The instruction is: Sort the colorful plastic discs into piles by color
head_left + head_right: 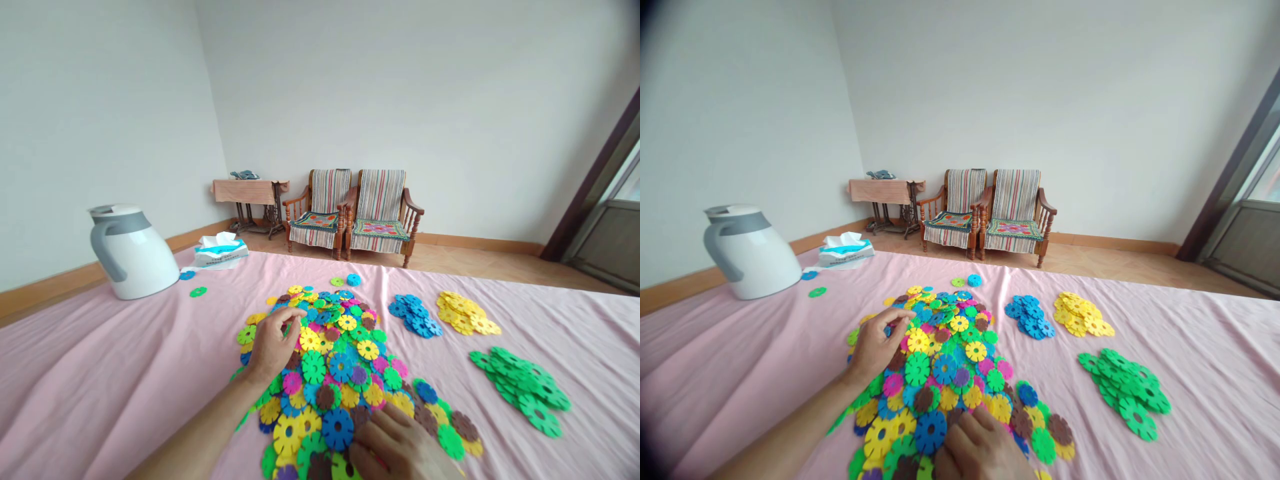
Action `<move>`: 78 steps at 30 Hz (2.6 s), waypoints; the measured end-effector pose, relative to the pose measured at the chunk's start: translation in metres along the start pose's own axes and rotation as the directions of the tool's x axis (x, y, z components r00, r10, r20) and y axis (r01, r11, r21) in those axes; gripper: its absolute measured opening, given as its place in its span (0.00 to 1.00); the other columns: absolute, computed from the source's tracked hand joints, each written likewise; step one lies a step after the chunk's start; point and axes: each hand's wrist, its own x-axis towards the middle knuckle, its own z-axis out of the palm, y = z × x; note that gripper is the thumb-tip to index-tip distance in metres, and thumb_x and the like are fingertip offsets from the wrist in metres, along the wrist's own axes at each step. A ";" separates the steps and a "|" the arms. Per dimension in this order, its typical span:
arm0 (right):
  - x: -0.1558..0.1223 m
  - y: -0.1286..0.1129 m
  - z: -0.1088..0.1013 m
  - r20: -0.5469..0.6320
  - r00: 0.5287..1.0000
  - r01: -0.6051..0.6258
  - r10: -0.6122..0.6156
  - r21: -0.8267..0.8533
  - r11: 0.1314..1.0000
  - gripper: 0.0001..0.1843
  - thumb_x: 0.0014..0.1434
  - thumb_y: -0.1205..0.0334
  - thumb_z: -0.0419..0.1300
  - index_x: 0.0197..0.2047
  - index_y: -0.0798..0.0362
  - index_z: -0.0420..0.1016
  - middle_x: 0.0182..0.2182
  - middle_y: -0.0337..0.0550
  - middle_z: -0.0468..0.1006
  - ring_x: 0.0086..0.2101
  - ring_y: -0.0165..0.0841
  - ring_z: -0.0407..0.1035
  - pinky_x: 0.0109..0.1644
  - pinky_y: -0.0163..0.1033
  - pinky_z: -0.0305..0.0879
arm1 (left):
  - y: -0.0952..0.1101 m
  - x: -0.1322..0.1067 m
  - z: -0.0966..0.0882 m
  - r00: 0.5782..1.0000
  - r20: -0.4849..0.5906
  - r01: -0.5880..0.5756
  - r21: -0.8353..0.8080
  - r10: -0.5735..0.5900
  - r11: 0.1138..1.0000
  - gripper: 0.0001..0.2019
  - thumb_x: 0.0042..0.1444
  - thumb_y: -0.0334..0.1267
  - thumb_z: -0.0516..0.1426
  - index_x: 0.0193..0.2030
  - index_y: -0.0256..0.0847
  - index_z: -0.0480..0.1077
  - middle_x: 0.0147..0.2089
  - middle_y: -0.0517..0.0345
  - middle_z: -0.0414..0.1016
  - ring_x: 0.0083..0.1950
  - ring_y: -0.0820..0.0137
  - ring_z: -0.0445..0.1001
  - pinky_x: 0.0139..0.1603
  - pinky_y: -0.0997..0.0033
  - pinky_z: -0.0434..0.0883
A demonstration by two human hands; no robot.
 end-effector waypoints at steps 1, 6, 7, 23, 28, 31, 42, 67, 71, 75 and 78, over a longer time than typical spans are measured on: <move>0.002 0.001 -0.002 -0.049 0.999 0.009 -0.010 -0.018 1.000 0.18 0.64 0.73 0.46 0.24 0.51 0.65 0.19 0.35 0.70 0.22 0.28 0.65 0.26 0.36 0.56 | 0.000 0.000 0.000 1.000 0.003 0.001 0.001 -0.001 1.000 0.10 0.57 0.32 0.53 0.36 0.40 0.76 0.33 0.57 0.79 0.34 0.68 0.78 0.37 0.72 0.73; 0.008 0.004 -0.014 0.063 0.993 -0.097 0.095 0.040 0.994 0.16 0.68 0.63 0.44 0.32 0.51 0.68 0.25 0.38 0.73 0.26 0.30 0.66 0.29 0.36 0.57 | -0.002 0.000 0.000 1.000 0.013 0.009 0.000 -0.009 1.000 0.10 0.57 0.32 0.52 0.37 0.39 0.76 0.34 0.56 0.80 0.34 0.68 0.78 0.38 0.71 0.74; 0.008 0.003 -0.014 0.096 0.991 -0.102 0.098 0.041 0.994 0.14 0.68 0.62 0.45 0.35 0.51 0.69 0.27 0.38 0.74 0.28 0.30 0.67 0.30 0.35 0.58 | -0.002 0.000 0.000 1.000 0.015 0.004 0.003 -0.005 1.000 0.10 0.57 0.31 0.52 0.37 0.39 0.76 0.35 0.55 0.80 0.35 0.67 0.78 0.39 0.70 0.74; 0.000 0.023 -0.035 0.276 0.910 -0.330 0.309 0.035 0.943 0.18 0.57 0.57 0.61 0.51 0.49 0.71 0.44 0.44 0.78 0.42 0.37 0.72 0.45 0.40 0.69 | 0.052 -0.028 -0.052 0.726 0.626 -0.328 -0.049 0.285 0.943 0.24 0.53 0.51 0.62 0.57 0.50 0.68 0.60 0.53 0.69 0.61 0.56 0.66 0.62 0.52 0.62; -0.059 0.039 -0.034 0.228 0.951 -0.156 0.207 -0.223 0.962 0.37 0.59 0.46 0.58 0.68 0.44 0.51 0.56 0.50 0.72 0.52 0.47 0.69 0.45 0.46 0.72 | 0.061 -0.047 -0.080 0.477 0.781 -0.564 -0.080 0.403 0.822 0.40 0.55 0.46 0.62 0.69 0.56 0.46 0.71 0.52 0.50 0.68 0.51 0.55 0.64 0.46 0.57; -0.076 0.042 -0.018 0.229 0.956 -0.111 0.184 -0.300 0.948 0.39 0.61 0.48 0.55 0.70 0.43 0.43 0.57 0.48 0.71 0.51 0.46 0.71 0.43 0.44 0.74 | 0.059 -0.051 -0.071 0.475 0.766 -0.604 -0.075 0.434 0.794 0.39 0.57 0.41 0.60 0.70 0.57 0.43 0.71 0.54 0.47 0.69 0.53 0.54 0.65 0.48 0.57; -0.019 0.050 -0.005 0.415 0.881 -0.217 0.225 -0.065 0.974 0.43 0.59 0.42 0.55 0.70 0.50 0.46 0.65 0.56 0.55 0.62 0.51 0.54 0.57 0.55 0.65 | 0.046 -0.021 -0.022 0.501 0.779 -0.537 -0.061 0.377 0.841 0.38 0.58 0.59 0.53 0.70 0.50 0.44 0.71 0.48 0.48 0.70 0.50 0.50 0.65 0.41 0.51; 0.014 0.049 0.006 0.144 0.929 -0.351 0.340 0.056 0.935 0.07 0.60 0.68 0.57 0.41 0.50 0.74 0.36 0.40 0.77 0.37 0.37 0.68 0.43 0.43 0.62 | 0.023 -0.013 -0.003 0.910 0.275 -0.330 0.027 0.311 0.943 0.12 0.63 0.37 0.53 0.52 0.43 0.71 0.47 0.51 0.77 0.51 0.61 0.72 0.58 0.56 0.66; 0.005 0.054 0.010 0.054 0.963 -0.267 0.265 0.030 0.963 0.11 0.65 0.67 0.49 0.44 0.51 0.72 0.35 0.42 0.77 0.34 0.35 0.68 0.41 0.41 0.62 | 0.021 -0.014 -0.003 0.900 0.278 -0.351 0.007 0.335 0.936 0.12 0.62 0.36 0.54 0.51 0.43 0.72 0.46 0.52 0.77 0.50 0.62 0.73 0.57 0.56 0.68; 0.005 0.060 0.006 0.029 0.861 -0.504 0.507 0.182 0.845 0.12 0.66 0.61 0.49 0.41 0.49 0.73 0.33 0.42 0.77 0.34 0.34 0.70 0.38 0.38 0.65 | 0.023 -0.016 -0.001 0.905 0.261 -0.346 -0.007 0.335 0.938 0.10 0.62 0.34 0.55 0.49 0.44 0.72 0.44 0.53 0.77 0.49 0.63 0.73 0.55 0.58 0.70; 0.009 0.061 0.005 0.117 0.641 -0.715 0.758 0.451 0.535 0.18 0.64 0.49 0.51 0.35 0.52 0.74 0.27 0.42 0.76 0.29 0.33 0.71 0.32 0.35 0.67 | 0.032 -0.020 0.001 0.925 0.240 -0.301 -0.005 0.293 0.954 0.10 0.61 0.33 0.56 0.49 0.44 0.71 0.44 0.53 0.76 0.47 0.63 0.74 0.50 0.63 0.73</move>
